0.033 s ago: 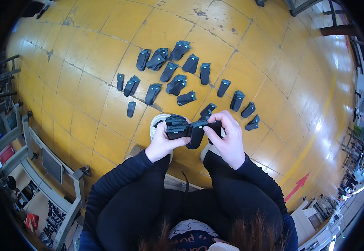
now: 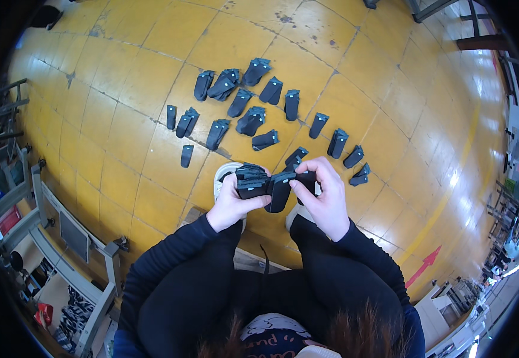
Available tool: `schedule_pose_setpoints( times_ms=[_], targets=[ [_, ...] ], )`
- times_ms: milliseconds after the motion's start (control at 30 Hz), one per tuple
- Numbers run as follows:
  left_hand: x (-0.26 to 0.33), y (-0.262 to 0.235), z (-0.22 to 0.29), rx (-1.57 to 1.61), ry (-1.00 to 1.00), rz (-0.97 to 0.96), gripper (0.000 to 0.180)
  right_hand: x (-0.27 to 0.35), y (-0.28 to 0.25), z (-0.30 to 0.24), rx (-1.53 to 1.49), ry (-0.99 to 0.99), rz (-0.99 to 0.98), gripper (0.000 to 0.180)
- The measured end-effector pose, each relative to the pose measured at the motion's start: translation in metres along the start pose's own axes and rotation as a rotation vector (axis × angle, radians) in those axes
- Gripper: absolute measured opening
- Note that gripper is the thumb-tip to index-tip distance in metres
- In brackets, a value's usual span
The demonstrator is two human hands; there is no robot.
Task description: The person sits on the floor and repeatedly picks up small dark rectangular objects, attaches a thin black strip to each one, and places them back on the floor. The process is repeated for multiple items in a consistent sequence.
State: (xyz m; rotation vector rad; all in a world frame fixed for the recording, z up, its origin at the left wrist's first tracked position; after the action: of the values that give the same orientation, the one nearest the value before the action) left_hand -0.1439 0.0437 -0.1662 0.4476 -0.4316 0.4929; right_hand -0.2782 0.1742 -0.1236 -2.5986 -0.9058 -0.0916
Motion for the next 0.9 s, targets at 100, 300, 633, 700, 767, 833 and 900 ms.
schedule_pose_setpoints(
  times_ms=[100, 300, 633, 700, 767, 833, 900],
  targets=[
    [-0.004, 0.000, 0.003, -0.004, 0.041, -0.020, 0.036, -0.007, 0.001, -0.007, 0.071, -0.105, -0.008, 0.021],
    [-0.003, 0.001, -0.005, 0.300, -0.106, 0.045, 0.034, 0.001, -0.002, -0.002, 0.100, -0.224, 0.031, 0.017],
    [-0.004, -0.006, -0.008, 0.226, -0.091, 0.150, 0.040, 0.003, 0.000, -0.018, 0.168, -0.442, -0.014, 0.014],
    [-0.004, -0.003, 0.000, 0.119, -0.044, 0.131, 0.041, 0.004, 0.001, -0.016, 0.180, -0.487, -0.015, 0.014],
    [-0.004, -0.001, 0.003, 0.078, -0.003, 0.145, 0.041, 0.004, 0.001, -0.017, 0.190, -0.511, -0.023, 0.015],
    [-0.005, -0.004, 0.003, 0.085, 0.007, 0.186, 0.041, 0.005, 0.001, -0.018, 0.185, -0.534, -0.045, 0.016],
    [-0.009, -0.009, 0.001, 0.140, -0.014, 0.255, 0.040, 0.007, 0.001, -0.018, 0.165, -0.556, -0.084, 0.016]
  ],
)
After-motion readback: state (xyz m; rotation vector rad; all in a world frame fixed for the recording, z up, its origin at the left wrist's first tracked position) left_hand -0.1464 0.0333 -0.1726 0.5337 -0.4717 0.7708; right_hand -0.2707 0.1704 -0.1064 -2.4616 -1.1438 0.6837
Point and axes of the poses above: each hand's wrist, its own x-axis away from the middle knuckle, its own y-axis out of the palm, z = x × y, the point moved 4 cm from there along -x, towards the middle knuckle, and after that the axes turned 8 degrees about z, right-handed, at the moved point
